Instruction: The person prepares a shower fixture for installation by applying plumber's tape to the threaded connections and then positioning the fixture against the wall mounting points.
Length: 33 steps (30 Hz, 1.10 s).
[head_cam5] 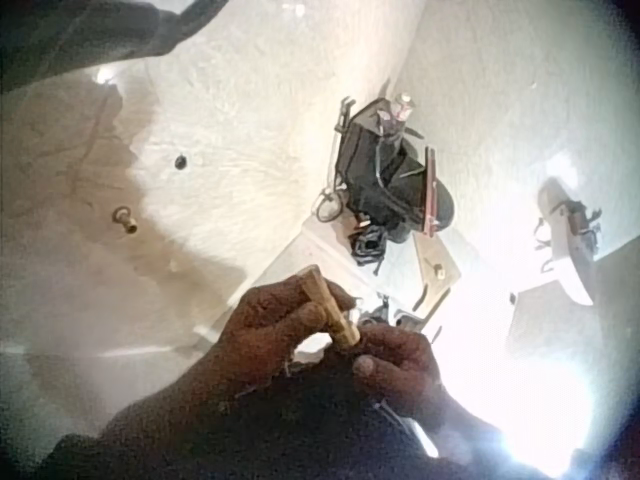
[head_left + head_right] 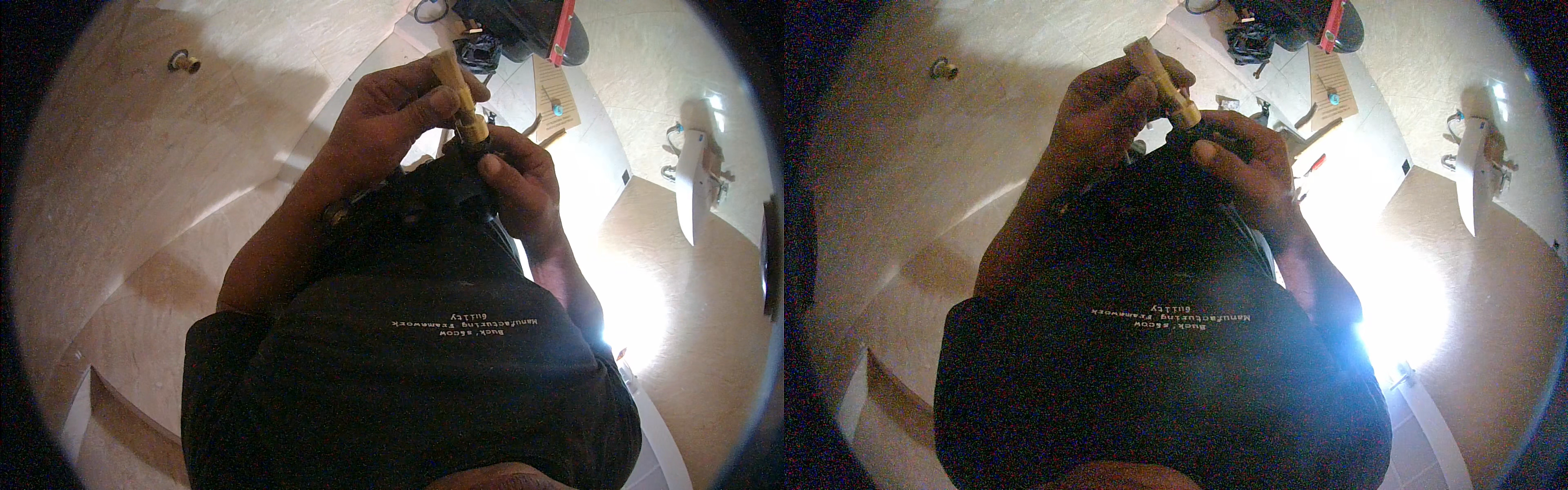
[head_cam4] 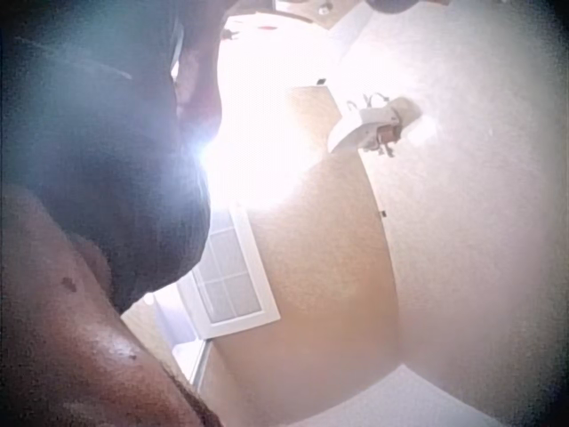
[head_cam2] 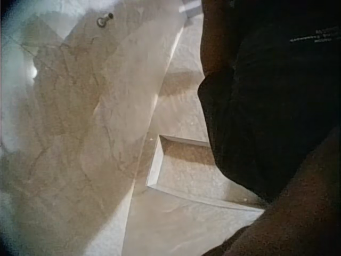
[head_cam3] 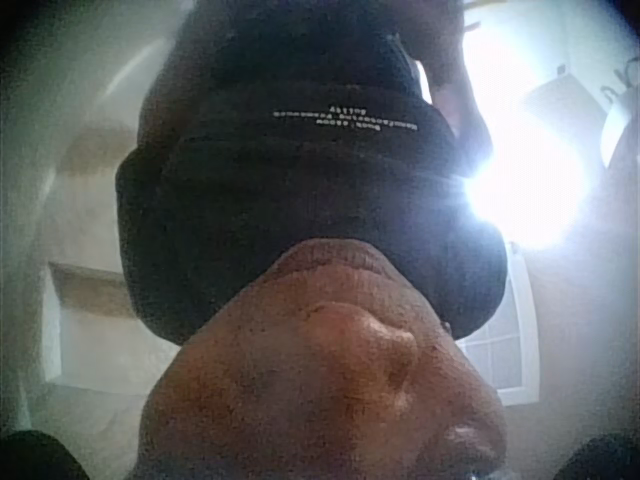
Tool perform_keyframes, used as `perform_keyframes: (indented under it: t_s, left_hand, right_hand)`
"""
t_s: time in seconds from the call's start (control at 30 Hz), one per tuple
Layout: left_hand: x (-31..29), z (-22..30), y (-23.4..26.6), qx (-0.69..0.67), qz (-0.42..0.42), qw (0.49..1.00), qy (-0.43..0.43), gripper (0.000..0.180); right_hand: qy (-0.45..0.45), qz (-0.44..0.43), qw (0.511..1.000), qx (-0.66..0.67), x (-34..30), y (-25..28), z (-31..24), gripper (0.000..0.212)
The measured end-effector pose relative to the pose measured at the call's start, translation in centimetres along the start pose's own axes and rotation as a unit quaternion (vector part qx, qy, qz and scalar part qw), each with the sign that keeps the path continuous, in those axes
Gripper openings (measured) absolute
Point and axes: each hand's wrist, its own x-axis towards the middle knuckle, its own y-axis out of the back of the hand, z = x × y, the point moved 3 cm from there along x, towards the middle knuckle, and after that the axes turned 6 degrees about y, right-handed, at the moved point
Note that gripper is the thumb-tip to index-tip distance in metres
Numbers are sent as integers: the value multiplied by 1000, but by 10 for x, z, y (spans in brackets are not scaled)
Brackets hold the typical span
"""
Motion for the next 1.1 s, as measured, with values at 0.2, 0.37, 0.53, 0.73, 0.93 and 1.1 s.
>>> perform_keyframes:
  t_s: [0.2, 0.37, 0.53, 0.73, 0.93, 1.1]
  left_hand:
    - [-1, 5, -3, 40, 1, 999, -4, 34]
    - [1, 7, -3, 72, 12, 997, 11, 36]
    - [5, 12, 0, 134, -21, 991, -16, 38]
    - [6, 13, 2, 122, -37, 992, 1, 39]
    - [8, 8, 0, 63, 10, 998, 20, 39]
    - [10, 5, 1, 33, 20, 998, 47, 36]
  right_hand:
    - [14, -24, 999, 44, 3, -3, -3, 46]
    - [15, -14, 998, 59, 3, -5, -5, 43]
    - [15, -7, 998, 54, 5, -4, -3, 41]
    - [-1, 13, 996, 85, 5, -8, -5, 40]
    - [3, 13, 999, 53, 9, -6, -7, 43]
    - [-9, 20, 999, 46, 11, -4, -6, 43]
